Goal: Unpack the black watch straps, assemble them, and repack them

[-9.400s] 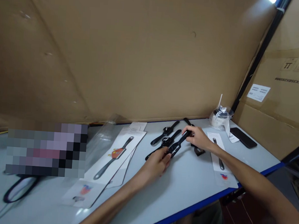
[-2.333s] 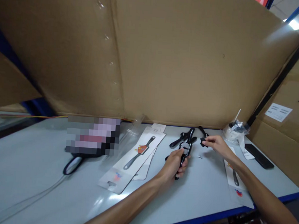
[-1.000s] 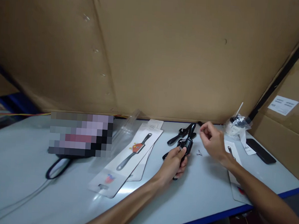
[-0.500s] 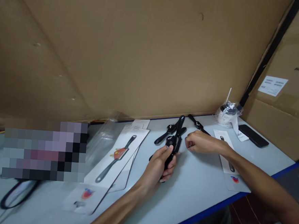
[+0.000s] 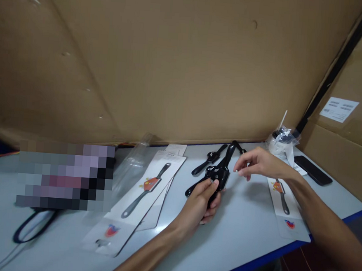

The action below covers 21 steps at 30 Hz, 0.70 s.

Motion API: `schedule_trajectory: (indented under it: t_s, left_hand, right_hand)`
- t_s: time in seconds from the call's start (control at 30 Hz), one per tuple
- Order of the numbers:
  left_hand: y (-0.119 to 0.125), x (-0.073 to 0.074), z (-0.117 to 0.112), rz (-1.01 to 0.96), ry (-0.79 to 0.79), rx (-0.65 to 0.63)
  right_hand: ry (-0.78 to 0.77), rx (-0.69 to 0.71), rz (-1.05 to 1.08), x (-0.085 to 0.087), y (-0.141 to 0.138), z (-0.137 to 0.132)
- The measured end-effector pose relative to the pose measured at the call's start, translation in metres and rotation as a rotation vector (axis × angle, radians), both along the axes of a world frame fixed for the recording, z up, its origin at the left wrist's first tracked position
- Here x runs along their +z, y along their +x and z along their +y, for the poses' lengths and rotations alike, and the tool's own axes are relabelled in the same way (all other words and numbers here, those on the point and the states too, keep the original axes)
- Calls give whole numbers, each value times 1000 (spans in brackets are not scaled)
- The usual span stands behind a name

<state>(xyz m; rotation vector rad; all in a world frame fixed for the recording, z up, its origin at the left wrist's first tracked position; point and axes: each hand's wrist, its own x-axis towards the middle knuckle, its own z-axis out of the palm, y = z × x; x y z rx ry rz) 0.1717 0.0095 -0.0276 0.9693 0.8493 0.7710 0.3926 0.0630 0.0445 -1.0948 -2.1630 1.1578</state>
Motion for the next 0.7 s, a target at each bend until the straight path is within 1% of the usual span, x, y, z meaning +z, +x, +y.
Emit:
schedule_trajectory:
  t_s: [0.07, 0.13, 0.23, 0.3, 0.33, 0.6, 0.7]
  left_hand:
    - [1, 0, 0, -2, -6, -13]
    - [2, -1, -1, 4, -11, -28]
    - [3, -2, -1, 19, -12, -45]
    - [3, -3, -1, 25, -7, -49]
    - [4, -3, -1, 26, -7, -49]
    - [4, -5, 1, 2, -4, -57]
    - [4, -5, 0, 5, 5, -62]
  right_hand:
    - [25, -62, 184, 1, -8, -5]
    - [100, -124, 242, -3, -19, -11]
    - [293, -200, 171, -11, -35, -20]
    - [412, -217, 131, -15, -41, -23]
    - [448, -217, 126, -18, -44, -24]
    - [529, -210, 101, -36, -50, -22]
    - [633, -178, 68, -41, -49, -22]
